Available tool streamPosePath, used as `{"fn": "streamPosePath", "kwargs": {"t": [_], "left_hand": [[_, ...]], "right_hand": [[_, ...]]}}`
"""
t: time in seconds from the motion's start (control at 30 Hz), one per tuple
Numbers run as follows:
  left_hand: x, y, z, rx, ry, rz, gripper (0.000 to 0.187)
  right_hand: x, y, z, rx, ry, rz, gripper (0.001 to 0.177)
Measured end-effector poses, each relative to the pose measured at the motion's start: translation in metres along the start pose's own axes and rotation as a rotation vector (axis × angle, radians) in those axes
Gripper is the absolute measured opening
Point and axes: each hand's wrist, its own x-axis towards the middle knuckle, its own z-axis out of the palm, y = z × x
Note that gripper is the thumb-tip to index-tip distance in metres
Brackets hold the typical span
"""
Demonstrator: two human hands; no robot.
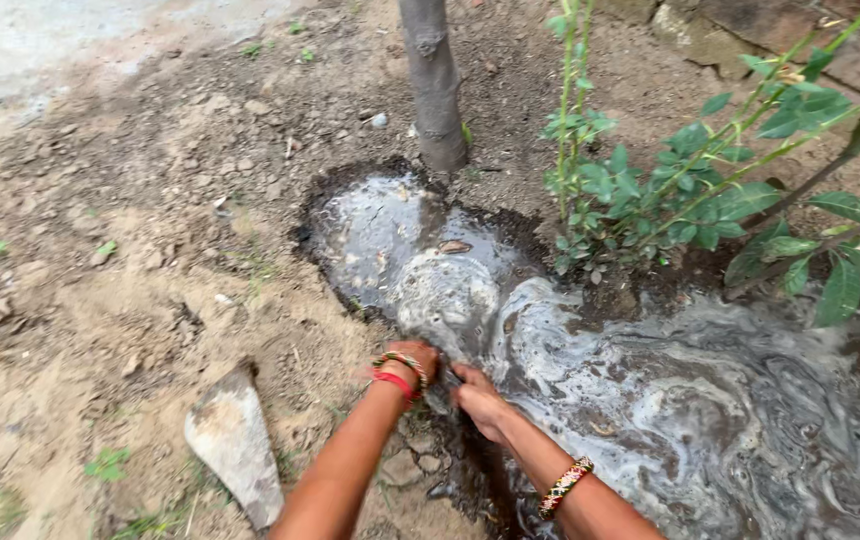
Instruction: The person shapes and digs muddy soil by hand to direct water around plants, adjusts the plant stems, and mounds wet soil around the base of a tree trunk.
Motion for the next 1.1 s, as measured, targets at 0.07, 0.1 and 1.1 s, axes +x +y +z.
{"fn": "streamPosePath", "kwargs": {"t": [0.07,0.1,1.1], "left_hand": [[-0.009,-0.026,0.007,-0.055,0.073,-0.037,0.035],[-0.017,-0.035,0.014,-0.057,0.075,-0.042,0.035],[0.016,-0.043,-0.052,-0.174,-0.115,-0.203,0.052]], "right_hand": [[-0.017,-0.023,0.034,-0.11,-0.158,-0.013,0.085],[-0.024,-0.029,0.048,-0.114,-0.162,-0.015,0.085],[0.122,-0.011,-0.006,-0.346,0.034,-0.12,0.085]]}}
